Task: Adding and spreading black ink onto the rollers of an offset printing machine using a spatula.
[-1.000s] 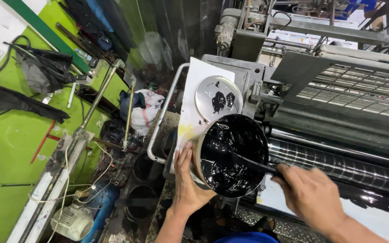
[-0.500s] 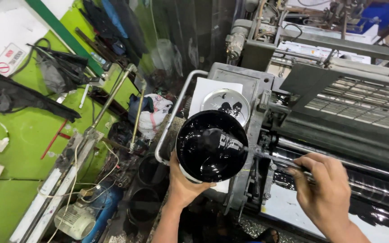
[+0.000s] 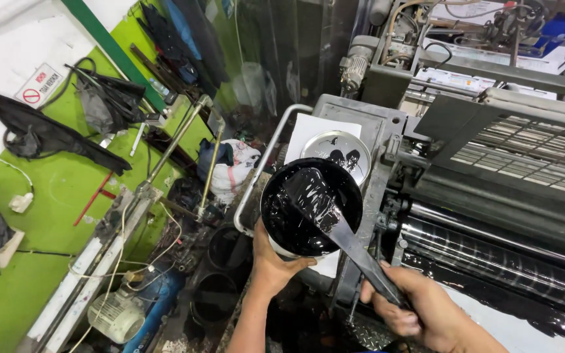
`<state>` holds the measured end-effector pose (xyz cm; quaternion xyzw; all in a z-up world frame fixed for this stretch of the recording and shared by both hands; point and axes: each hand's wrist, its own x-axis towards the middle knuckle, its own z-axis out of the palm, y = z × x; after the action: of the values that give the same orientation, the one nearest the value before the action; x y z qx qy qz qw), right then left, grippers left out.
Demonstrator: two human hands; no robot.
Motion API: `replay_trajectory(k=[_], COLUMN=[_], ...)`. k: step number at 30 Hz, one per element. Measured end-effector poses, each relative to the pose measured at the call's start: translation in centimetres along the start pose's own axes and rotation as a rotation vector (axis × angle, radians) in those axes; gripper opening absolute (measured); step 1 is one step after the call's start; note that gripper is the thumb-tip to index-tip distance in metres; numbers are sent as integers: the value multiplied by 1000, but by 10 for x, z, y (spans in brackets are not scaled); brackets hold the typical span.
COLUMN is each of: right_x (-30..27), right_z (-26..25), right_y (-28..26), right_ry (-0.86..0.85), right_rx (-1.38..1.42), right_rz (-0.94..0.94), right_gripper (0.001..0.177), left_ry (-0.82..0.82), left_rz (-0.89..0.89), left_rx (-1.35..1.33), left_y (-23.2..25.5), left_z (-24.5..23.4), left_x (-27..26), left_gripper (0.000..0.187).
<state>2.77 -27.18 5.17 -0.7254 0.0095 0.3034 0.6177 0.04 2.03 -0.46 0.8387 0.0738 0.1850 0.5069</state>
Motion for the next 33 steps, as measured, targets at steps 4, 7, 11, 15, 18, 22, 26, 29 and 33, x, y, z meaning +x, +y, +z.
replay_trajectory(k=[4,7,11,15,18,22,26,29,33], right_x=[-15,-24,-30,-28,-20,-6,-10,-10,-4], right_z=[11,7,1,6,11,6,5,5,12], right_y=[-29,-54,-65,-51,-33,0,-2,-8,12], right_ry=[199,528,731,727,495,-42,-682,-736,-253], right_rx=[-445,-984,-1198,-1025,-627,267,888,893,305], right_rz=[-285,-623,-1060,-997,-625,-25,272,247,-238], right_gripper=[38,29,18,22,24,33,50,49,42], left_ry=[14,17,14,26,86,301,485,514,412], left_rz=[42,35,-18,-47,-10,60,131,167,209], left_rx=[-31,-64,-86,-43,6,86,97,87,114], left_y=[-1,-2,0,7,6,-4,11,14,29], left_z=[-1,1,2,5,19,53,93,123,154], left_x=[-5,0,-5,-11,-24,-61,-96,-121,-137], left_gripper=[132,130,127,126,117,93,75,67,63])
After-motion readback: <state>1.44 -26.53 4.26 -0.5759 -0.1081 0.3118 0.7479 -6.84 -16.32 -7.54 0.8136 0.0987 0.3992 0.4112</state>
